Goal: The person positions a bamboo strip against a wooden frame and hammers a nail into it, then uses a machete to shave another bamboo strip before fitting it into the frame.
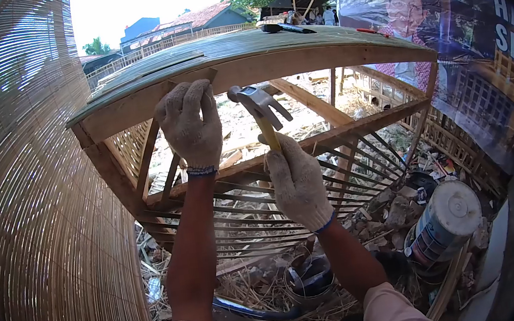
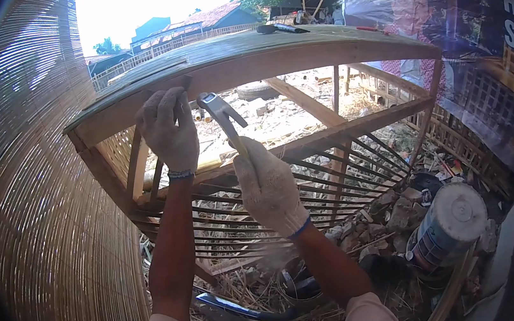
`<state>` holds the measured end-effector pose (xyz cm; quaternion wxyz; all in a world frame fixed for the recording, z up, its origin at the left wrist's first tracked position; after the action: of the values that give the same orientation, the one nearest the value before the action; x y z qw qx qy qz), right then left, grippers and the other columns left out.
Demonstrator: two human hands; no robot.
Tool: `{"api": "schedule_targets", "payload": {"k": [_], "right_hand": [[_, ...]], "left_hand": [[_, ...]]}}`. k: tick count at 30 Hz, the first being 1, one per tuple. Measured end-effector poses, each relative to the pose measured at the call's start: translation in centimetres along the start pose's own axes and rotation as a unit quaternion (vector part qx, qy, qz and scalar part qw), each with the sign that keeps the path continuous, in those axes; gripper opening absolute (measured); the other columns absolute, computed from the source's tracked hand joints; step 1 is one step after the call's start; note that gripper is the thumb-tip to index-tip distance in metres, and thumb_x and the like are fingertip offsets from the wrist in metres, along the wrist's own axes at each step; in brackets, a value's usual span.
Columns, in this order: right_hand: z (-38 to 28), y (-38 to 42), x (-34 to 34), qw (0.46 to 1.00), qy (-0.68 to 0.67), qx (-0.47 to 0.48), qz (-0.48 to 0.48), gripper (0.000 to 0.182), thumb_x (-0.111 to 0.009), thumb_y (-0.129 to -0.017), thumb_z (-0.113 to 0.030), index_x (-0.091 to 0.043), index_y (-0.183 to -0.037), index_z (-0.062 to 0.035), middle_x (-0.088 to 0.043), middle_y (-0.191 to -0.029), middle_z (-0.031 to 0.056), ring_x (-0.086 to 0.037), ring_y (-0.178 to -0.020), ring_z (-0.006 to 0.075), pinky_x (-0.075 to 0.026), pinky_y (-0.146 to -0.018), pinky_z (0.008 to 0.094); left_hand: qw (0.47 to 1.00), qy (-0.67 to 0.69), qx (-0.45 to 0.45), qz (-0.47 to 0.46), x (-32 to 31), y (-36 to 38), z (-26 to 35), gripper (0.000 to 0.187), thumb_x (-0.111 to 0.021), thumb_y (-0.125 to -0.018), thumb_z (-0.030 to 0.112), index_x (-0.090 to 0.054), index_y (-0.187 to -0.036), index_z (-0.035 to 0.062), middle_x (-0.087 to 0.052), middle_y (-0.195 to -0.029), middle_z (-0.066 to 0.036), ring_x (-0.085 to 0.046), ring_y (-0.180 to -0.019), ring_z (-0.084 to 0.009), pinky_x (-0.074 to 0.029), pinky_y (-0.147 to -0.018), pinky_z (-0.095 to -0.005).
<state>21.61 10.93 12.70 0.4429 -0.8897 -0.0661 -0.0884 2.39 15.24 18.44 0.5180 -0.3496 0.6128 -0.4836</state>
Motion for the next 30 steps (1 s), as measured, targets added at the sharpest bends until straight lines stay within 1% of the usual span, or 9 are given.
{"api": "schedule_targets", "payload": {"k": [1,3,6,9,14,20,23,25,30], "right_hand": [[0.1,-0.3,-0.1,1.000,0.002,-0.001,-0.003,0.029,-0.051,-0.109,-0.018,-0.061,-0.128,0.0010,-0.066,-0.081,0.0142,-0.067,-0.067,0.0242,-0.053,-0.062,0.0388],[0.0,-1.0,-0.3,0.991,0.094,0.089,0.041,0.028,-0.054,-0.106,-0.016,-0.061,-0.128,0.0009,-0.070,-0.090,0.0194,-0.072,-0.076,0.0356,-0.057,-0.067,0.0441],[0.0,-2.0,-1.0,0.981,0.097,0.152,0.068,0.029,-0.057,-0.104,-0.015,-0.061,-0.128,0.0003,-0.071,-0.096,0.0212,-0.072,-0.080,0.0403,-0.059,-0.068,0.0463],[0.3,-3.0,-2.0,0.970,0.128,0.193,0.080,0.030,-0.060,-0.102,-0.015,-0.060,-0.128,-0.0004,-0.071,-0.096,0.0212,-0.072,-0.077,0.0405,-0.059,-0.065,0.0463],[0.0,-3.7,-2.9,0.978,0.129,0.159,0.052,0.029,-0.062,-0.102,-0.016,-0.060,-0.127,-0.0011,-0.071,-0.095,0.0209,-0.072,-0.076,0.0395,-0.059,-0.063,0.0452],[0.3,-3.7,-2.8,0.965,0.133,0.206,0.096,0.028,-0.062,-0.102,-0.015,-0.060,-0.126,-0.0006,-0.071,-0.092,0.0207,-0.072,-0.075,0.0396,-0.058,-0.062,0.0453],[1.6,-4.4,-2.7,0.977,0.164,0.125,0.059,0.028,-0.061,-0.102,-0.014,-0.061,-0.126,0.0003,-0.071,-0.091,0.0207,-0.072,-0.074,0.0394,-0.057,-0.061,0.0453],[1.9,-3.6,-2.4,0.971,0.128,0.162,0.116,0.027,-0.060,-0.102,-0.013,-0.061,-0.126,0.0005,-0.071,-0.092,0.0206,-0.072,-0.074,0.0387,-0.057,-0.060,0.0453],[1.9,-2.9,-2.4,0.955,0.149,0.225,0.122,0.027,-0.060,-0.102,-0.012,-0.061,-0.125,-0.0004,-0.072,-0.092,0.0196,-0.072,-0.072,0.0383,-0.057,-0.060,0.0459]], "left_hand": [[1.000,0.001,-0.002,-0.009,0.0,-0.1,0.1,0.023,-0.081,-0.085,0.006,-0.075,-0.105,0.0170,-0.070,-0.108,-0.002,-0.064,-0.107,-0.0273,-0.050,-0.096,-0.0431],[1.000,-0.009,-0.004,0.001,-0.1,-0.2,0.1,0.021,-0.082,-0.085,0.008,-0.075,-0.103,0.0166,-0.071,-0.105,-0.002,-0.066,-0.102,-0.0251,-0.050,-0.094,-0.0423],[1.000,-0.022,-0.014,0.012,0.0,-0.4,0.3,0.020,-0.083,-0.084,0.009,-0.073,-0.101,0.0157,-0.071,-0.101,-0.001,-0.067,-0.096,-0.0233,-0.050,-0.092,-0.0415],[1.000,-0.023,-0.017,0.013,-0.1,-0.2,0.2,0.021,-0.083,-0.084,0.009,-0.073,-0.102,0.0148,-0.071,-0.101,-0.002,-0.067,-0.096,-0.0242,-0.050,-0.092,-0.0416],[1.000,-0.021,-0.016,0.002,-0.1,-0.1,-0.1,0.024,-0.083,-0.083,0.009,-0.072,-0.103,0.0146,-0.071,-0.103,-0.002,-0.066,-0.100,-0.0254,-0.050,-0.093,-0.0420],[1.000,0.001,-0.004,0.010,0.2,-0.3,0.1,0.024,-0.082,-0.083,0.008,-0.073,-0.103,0.0164,-0.071,-0.104,-0.001,-0.066,-0.101,-0.0255,-0.050,-0.095,-0.0425],[1.000,-0.015,-0.013,-0.004,-0.2,-0.2,0.1,0.023,-0.082,-0.083,0.008,-0.073,-0.103,0.0167,-0.071,-0.103,-0.001,-0.066,-0.100,-0.0251,-0.050,-0.095,-0.0423],[1.000,0.002,-0.018,0.002,-0.3,-0.2,-0.1,0.021,-0.081,-0.084,0.008,-0.074,-0.102,0.0164,-0.071,-0.103,-0.001,-0.066,-0.100,-0.0252,-0.050,-0.095,-0.0420],[1.000,-0.009,-0.004,-0.002,0.0,-0.5,0.2,0.020,-0.081,-0.084,0.008,-0.074,-0.101,0.0158,-0.071,-0.102,-0.002,-0.066,-0.099,-0.0255,-0.050,-0.094,-0.0422]]}}
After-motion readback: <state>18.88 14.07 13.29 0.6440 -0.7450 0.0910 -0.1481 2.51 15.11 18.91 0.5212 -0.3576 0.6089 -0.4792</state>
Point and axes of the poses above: each hand's wrist, its own y-axis away from the middle knuckle, its own x-axis out of the back of the hand, z = x × y, the point moved 2 cm from there along -y, towards the middle knuckle
